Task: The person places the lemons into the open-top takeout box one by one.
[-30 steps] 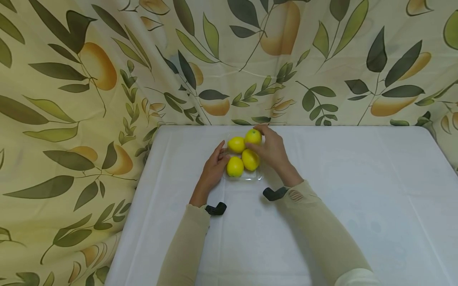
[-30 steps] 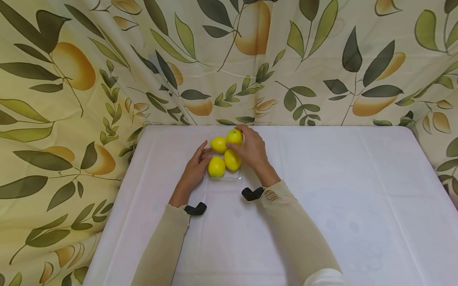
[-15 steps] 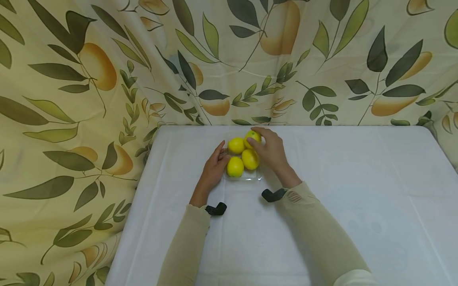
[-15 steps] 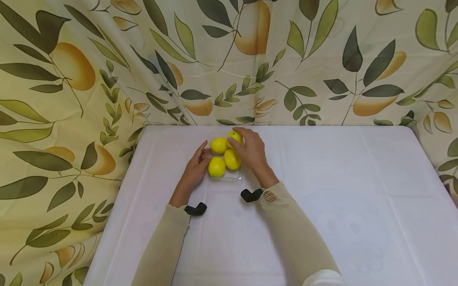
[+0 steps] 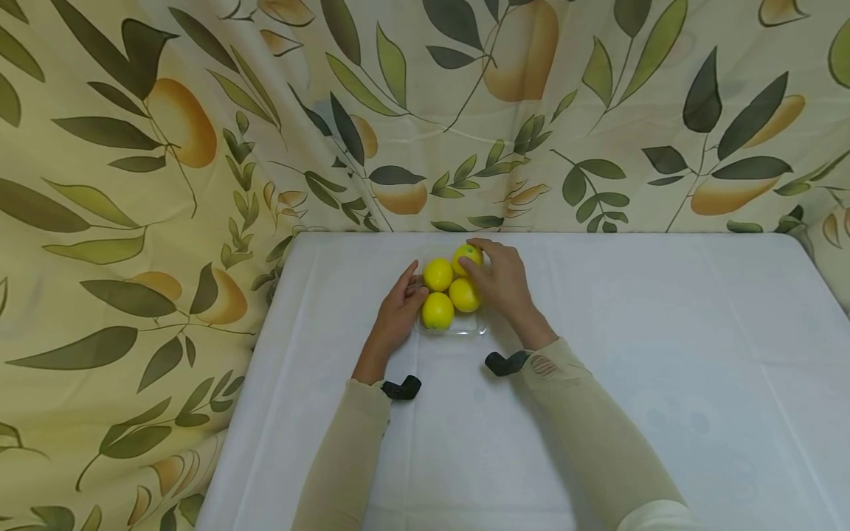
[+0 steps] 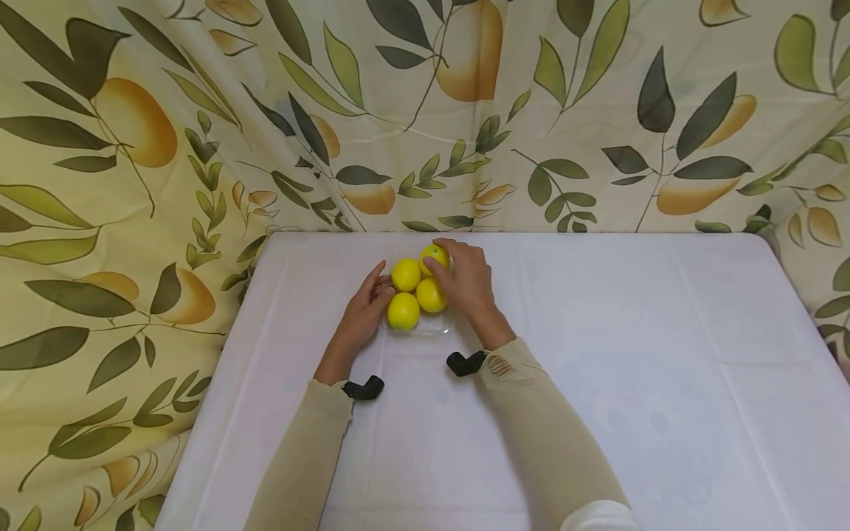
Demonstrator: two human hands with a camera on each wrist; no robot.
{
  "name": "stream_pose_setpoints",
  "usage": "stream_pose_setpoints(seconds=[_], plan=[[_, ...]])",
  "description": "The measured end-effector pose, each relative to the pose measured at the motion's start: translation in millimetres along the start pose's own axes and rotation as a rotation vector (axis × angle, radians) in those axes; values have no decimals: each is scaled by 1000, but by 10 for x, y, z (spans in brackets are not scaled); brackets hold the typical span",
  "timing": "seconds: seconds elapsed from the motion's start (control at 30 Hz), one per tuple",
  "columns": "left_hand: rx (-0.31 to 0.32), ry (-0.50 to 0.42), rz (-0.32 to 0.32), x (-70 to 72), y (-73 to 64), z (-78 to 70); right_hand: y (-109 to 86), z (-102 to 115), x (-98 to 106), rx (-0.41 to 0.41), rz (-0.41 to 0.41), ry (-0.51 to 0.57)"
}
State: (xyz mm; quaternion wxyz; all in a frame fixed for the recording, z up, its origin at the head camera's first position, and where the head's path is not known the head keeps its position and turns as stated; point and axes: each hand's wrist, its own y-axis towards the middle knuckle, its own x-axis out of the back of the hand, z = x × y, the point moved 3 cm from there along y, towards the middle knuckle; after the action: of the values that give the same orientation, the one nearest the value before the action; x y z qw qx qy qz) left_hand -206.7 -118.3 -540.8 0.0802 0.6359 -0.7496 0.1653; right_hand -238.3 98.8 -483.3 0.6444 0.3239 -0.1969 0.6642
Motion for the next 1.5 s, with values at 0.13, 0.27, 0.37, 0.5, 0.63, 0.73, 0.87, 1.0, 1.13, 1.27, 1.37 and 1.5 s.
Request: stream_pose_setpoints(seconds=[0.13, 0.27, 0.37, 0.5, 0.63, 0.73, 0.87, 1.0, 1.13, 1.27, 1.37, 1.5], plan=[[5, -2, 0, 7, -1, 7, 1, 3, -37, -49, 39, -29], [6, -5, 7, 3, 1, 13, -7, 14, -51, -76, 52, -55], [5, -5, 8, 0, 2, 18, -17, 28, -49, -77, 43, -56], [-2, -11, 9, -3, -2, 18, -31, 28, -51, -80, 32, -58], [-13, -8, 8, 2, -13, 0, -30, 25, -57, -70, 29, -85], [-9, 7, 3, 5, -18, -7, -25, 30, -52, -58, 30, -111], [7, 17, 1, 7, -16, 0, -16, 37, -41, -74, 48, -124], [9, 12, 3, 6, -12, -2, -12, 27, -24, -114, 77, -111], [3, 13, 9, -2, 1, -3, -12, -2, -15, -138, 91, -91], [3, 19, 11, -16, 12, -8, -15, -54, -21, -128, 82, -61], [4, 20, 14, -28, 14, -20, -14, -97, -14, -104, 74, -41], [5, 18, 16, -43, 14, -35, -21, -121, 27, -74, 80, -29]])
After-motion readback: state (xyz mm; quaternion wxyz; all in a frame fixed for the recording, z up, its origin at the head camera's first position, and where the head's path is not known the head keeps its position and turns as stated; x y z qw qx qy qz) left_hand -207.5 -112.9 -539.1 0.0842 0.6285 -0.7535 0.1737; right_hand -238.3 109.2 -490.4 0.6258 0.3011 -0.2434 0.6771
